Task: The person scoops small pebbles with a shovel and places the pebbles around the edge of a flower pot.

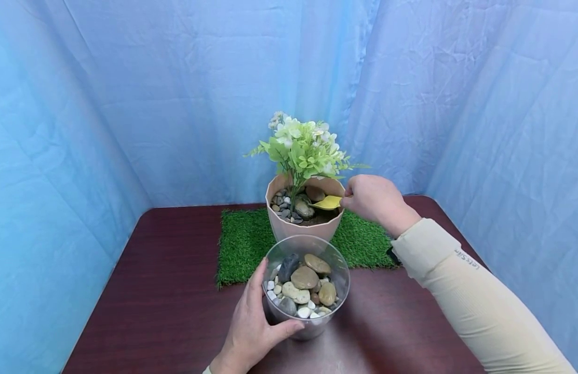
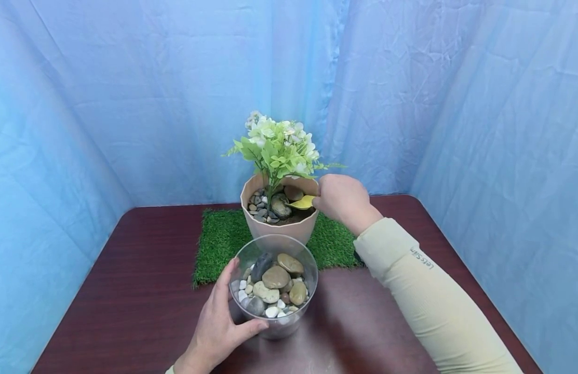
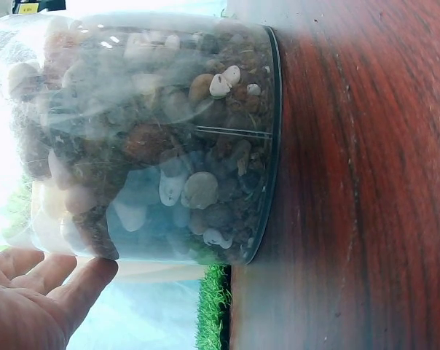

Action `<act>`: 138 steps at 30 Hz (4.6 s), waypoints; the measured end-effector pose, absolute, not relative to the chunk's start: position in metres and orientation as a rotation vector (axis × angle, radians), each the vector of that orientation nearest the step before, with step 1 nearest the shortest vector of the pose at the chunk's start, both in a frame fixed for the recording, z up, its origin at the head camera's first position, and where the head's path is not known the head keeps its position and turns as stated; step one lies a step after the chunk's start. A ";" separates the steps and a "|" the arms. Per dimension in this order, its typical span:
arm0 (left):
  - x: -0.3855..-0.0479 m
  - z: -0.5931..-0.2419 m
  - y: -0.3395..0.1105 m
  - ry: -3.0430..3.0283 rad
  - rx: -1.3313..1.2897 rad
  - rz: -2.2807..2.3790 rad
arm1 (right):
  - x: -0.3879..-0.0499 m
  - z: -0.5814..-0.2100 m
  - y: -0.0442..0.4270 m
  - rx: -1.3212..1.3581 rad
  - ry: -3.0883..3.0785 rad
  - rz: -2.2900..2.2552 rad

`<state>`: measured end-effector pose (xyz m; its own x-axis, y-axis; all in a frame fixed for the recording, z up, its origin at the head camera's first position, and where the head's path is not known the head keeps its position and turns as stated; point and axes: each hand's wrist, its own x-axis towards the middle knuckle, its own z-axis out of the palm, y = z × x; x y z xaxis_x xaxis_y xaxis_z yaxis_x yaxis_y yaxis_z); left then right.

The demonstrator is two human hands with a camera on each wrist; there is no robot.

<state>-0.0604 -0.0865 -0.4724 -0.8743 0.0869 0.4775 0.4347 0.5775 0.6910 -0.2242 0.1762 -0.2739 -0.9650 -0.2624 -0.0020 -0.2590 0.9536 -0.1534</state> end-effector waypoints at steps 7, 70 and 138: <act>-0.060 -0.473 -0.086 -2.420 -0.413 -1.223 | -0.218 -0.270 0.178 -0.427 3.080 -0.248; -0.061 -0.472 -0.086 -2.429 -0.425 -1.225 | -0.086 -0.267 0.190 -0.887 3.210 -0.313; -0.061 -0.471 -0.086 -2.435 -0.418 -1.220 | -0.087 -0.293 0.182 -0.939 3.105 -0.275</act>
<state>-0.0605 -0.0858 -0.4710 -0.8818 0.0916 0.4626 0.4254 0.5778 0.6966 -0.0867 0.1822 -0.2931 -0.8277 -0.5388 0.1569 -0.5580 0.8199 -0.1280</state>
